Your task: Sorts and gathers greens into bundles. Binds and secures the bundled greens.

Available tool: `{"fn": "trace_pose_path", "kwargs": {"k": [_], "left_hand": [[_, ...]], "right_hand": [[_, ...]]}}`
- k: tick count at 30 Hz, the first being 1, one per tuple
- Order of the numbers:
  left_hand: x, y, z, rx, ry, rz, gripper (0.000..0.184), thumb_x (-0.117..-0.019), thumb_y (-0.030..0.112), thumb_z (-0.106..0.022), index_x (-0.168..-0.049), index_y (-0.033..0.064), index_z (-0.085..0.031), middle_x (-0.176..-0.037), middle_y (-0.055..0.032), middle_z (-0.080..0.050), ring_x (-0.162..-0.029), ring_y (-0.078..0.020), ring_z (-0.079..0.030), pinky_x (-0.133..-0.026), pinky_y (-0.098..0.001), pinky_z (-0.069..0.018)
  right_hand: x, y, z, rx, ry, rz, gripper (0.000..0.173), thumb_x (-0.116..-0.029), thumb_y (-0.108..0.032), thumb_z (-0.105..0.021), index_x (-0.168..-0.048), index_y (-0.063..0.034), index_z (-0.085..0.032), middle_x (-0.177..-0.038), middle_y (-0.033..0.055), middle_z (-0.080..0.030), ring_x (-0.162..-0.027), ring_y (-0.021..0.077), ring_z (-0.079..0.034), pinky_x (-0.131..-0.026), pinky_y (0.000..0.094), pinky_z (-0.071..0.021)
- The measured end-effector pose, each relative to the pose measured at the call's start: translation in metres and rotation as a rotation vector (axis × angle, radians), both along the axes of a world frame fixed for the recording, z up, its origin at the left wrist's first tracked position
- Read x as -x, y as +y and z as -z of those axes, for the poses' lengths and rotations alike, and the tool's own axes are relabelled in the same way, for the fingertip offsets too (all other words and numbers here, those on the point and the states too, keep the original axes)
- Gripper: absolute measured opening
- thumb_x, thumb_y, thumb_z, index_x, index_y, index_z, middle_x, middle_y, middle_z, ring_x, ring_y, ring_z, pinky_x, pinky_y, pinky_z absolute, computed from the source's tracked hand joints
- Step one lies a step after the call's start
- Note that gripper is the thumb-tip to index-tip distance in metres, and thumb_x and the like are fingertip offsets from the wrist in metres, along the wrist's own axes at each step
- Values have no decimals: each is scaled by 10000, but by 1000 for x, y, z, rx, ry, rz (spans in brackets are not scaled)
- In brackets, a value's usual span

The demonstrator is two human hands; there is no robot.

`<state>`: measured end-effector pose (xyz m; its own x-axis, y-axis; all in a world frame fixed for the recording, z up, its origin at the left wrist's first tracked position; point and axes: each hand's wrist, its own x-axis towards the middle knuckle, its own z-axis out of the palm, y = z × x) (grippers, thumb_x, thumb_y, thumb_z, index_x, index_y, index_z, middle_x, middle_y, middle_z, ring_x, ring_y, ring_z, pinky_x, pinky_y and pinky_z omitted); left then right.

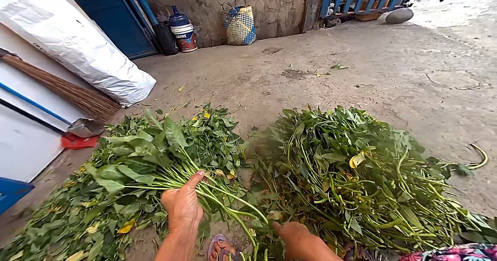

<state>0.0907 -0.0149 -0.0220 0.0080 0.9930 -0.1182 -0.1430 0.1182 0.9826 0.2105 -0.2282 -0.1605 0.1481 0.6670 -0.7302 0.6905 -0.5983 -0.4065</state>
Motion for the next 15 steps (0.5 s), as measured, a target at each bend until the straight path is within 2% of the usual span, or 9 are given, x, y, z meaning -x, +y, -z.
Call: {"fn": "trace_pose_path", "kwargs": {"k": [1, 2, 4, 6, 8, 9, 10, 12, 15], "left_hand": [[2, 2, -2, -37, -7, -16, 373, -757, -184, -752, -1086, -97, -599, -795, -200, -719, -634, -284, -719, -589, -399, -633], [3, 3, -5, -55, -13, -16, 372, -763, -184, -745, -1094, -98, -598, -810, -204, -728, -654, -291, -731, -604, -404, -639], [4, 1, -7, -40, -28, 20, 350, -780, -191, -720, -1096, -114, -591, -823, -226, -729, -667, -307, -736, -610, -412, -642], [3, -3, -6, 16, -29, 79, 327, -782, -201, -702, -1080, -140, -581, -809, -257, -723, -650, -324, -729, -590, -406, -633], [2, -5, -3, 90, -38, 138, 298, -798, -201, -677, -1071, -160, -564, -799, -284, -713, -652, -350, -728, -589, -417, -632], [2, -6, -1, 127, -49, 161, 304, -803, -200, -661, -1081, -155, -550, -805, -289, -709, -669, -368, -735, -602, -440, -644], [2, -7, 0, 159, -59, 179, 311, -806, -198, -650, -1093, -149, -540, -814, -291, -706, -684, -380, -738, -612, -461, -650], [1, -9, -1, 204, -75, 221, 335, -811, -190, -638, -1119, -134, -519, -826, -291, -699, -694, -394, -736, -613, -495, -651], [0, -11, -5, 254, -83, 253, 370, -791, -192, -647, -1125, -114, -507, -826, -277, -693, -678, -387, -732, -585, -499, -648]], "right_hand": [[-4, 1, 17, 103, -14, -4, 712, -854, -205, -802, -1485, -90, -493, -1315, 318, -605, -1209, 535, -586, -940, 739, -476], [-10, 4, 33, 111, -30, 32, 631, -880, -175, -762, -1457, -64, -529, -1370, 322, -569, -1234, 534, -571, -953, 732, -476], [-24, 17, 63, 18, -97, 175, 451, -952, -98, -605, -1395, -19, -574, -1427, 290, -537, -1221, 490, -602, -957, 669, -516], [-34, 35, 81, -30, -192, 345, 416, -978, -45, -523, -1390, 5, -555, -1414, 262, -554, -1182, 457, -635, -937, 618, -546], [-40, 51, 94, 16, -283, 420, 436, -975, -33, -514, -1410, -8, -535, -1384, 241, -591, -1189, 424, -646, -925, 578, -562], [-41, 57, 100, 48, -331, 397, 449, -967, -17, -521, -1417, 0, -524, -1411, 238, -569, -1201, 420, -638, -910, 567, -567], [-43, 62, 106, 76, -368, 347, 476, -953, 15, -538, -1428, 28, -510, -1491, 244, -491, -1249, 437, -599, -912, 572, -565], [-49, 65, 118, 113, -433, 250, 456, -896, 43, -607, -1350, 76, -588, -1606, 244, -353, -1350, 461, -499, -932, 599, -542], [-57, 62, 120, 136, -471, 186, 375, -939, 30, -548, -1303, 63, -628, -1571, 246, -403, -1391, 442, -472, -944, 575, -549]]}}
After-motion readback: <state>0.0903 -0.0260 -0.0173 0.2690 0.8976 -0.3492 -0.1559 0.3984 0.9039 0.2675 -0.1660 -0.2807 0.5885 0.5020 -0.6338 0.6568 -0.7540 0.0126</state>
